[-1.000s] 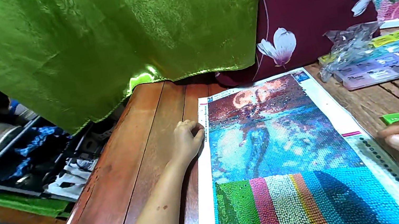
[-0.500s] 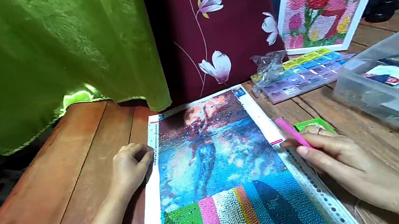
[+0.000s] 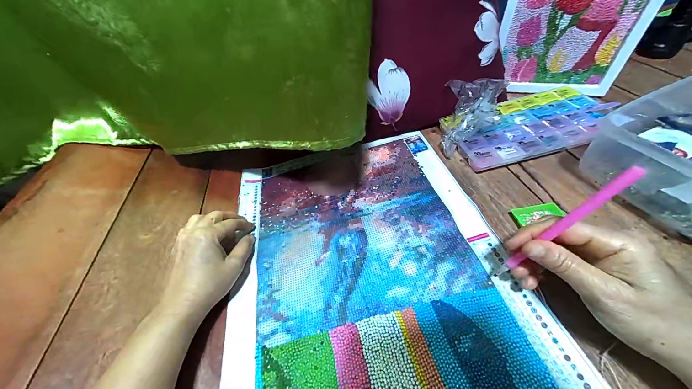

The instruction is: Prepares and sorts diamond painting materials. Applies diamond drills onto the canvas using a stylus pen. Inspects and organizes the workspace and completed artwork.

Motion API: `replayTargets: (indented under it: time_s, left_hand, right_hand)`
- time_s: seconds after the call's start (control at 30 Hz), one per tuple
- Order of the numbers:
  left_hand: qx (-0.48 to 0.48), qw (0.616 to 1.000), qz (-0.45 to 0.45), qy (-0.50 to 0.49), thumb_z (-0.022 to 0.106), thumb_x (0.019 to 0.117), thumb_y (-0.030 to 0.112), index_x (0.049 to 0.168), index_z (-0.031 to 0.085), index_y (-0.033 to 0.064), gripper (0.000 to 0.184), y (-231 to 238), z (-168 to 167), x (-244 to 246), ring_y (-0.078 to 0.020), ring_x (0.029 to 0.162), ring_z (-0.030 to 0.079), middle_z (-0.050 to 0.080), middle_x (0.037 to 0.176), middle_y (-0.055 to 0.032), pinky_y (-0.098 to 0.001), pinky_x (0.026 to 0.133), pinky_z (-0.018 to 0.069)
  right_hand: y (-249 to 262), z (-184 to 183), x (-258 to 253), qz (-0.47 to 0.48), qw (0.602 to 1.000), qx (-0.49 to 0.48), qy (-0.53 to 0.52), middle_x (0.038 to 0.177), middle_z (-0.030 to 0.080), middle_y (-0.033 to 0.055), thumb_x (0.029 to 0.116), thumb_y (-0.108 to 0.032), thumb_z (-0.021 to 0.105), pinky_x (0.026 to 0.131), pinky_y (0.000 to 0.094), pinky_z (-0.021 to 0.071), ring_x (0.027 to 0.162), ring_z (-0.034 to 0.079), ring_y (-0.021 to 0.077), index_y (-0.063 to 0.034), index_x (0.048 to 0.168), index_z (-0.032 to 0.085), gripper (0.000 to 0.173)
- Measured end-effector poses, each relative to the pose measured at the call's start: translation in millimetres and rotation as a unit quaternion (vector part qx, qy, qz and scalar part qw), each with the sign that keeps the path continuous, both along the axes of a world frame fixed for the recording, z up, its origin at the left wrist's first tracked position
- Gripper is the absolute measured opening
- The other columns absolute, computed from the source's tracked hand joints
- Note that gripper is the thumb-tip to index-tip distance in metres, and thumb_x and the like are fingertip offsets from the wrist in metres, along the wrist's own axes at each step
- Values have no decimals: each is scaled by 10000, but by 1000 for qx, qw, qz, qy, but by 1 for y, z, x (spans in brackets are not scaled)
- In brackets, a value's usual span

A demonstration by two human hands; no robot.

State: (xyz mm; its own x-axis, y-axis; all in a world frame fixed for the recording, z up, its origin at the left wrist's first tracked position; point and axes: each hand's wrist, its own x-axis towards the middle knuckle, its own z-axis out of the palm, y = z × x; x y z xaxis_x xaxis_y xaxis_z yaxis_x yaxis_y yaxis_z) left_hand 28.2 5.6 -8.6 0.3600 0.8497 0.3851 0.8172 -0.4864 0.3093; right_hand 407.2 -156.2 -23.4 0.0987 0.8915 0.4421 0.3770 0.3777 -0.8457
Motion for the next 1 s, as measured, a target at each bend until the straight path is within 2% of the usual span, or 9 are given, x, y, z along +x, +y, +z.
replayTargets:
  time_s: [0.17,0.3,0.53,1.0]
  left_hand:
    - [-5,1000,-3,5,684,919,27,991,771,-12,119,0,1,1,-453,1065,624,706,1123,-225,-648,908,450]
    - [-1,1000,-9,4,671,920,24,983,765,-22,123,-1,1,1,-460,1061,623,703,1123,-234,-645,911,449]
    - [4,1000,-13,7,648,922,26,976,766,-25,139,1,0,1,-456,1063,624,707,1128,-230,-630,907,449]
    - [0,1000,-9,5,662,924,23,984,765,-20,127,0,2,2,-455,1071,615,702,1136,-227,-635,909,441]
  right_hand:
    - [0,-1,0,-4,999,2,-37,819,688,-99,1039,-288,554,611,159,585,672,662,10,-172,1005,699,189]
    - [0,-3,1,18,999,1,-42,864,695,-97,1045,-316,555,622,161,587,686,663,13,-188,1002,703,201]
    - [2,-6,1,7,993,31,-115,864,675,-102,1043,-328,536,632,133,569,695,641,-24,-168,969,708,246]
    - [4,-8,1,14,992,33,-122,853,670,-101,1048,-336,530,628,142,576,690,646,-15,-175,952,699,253]
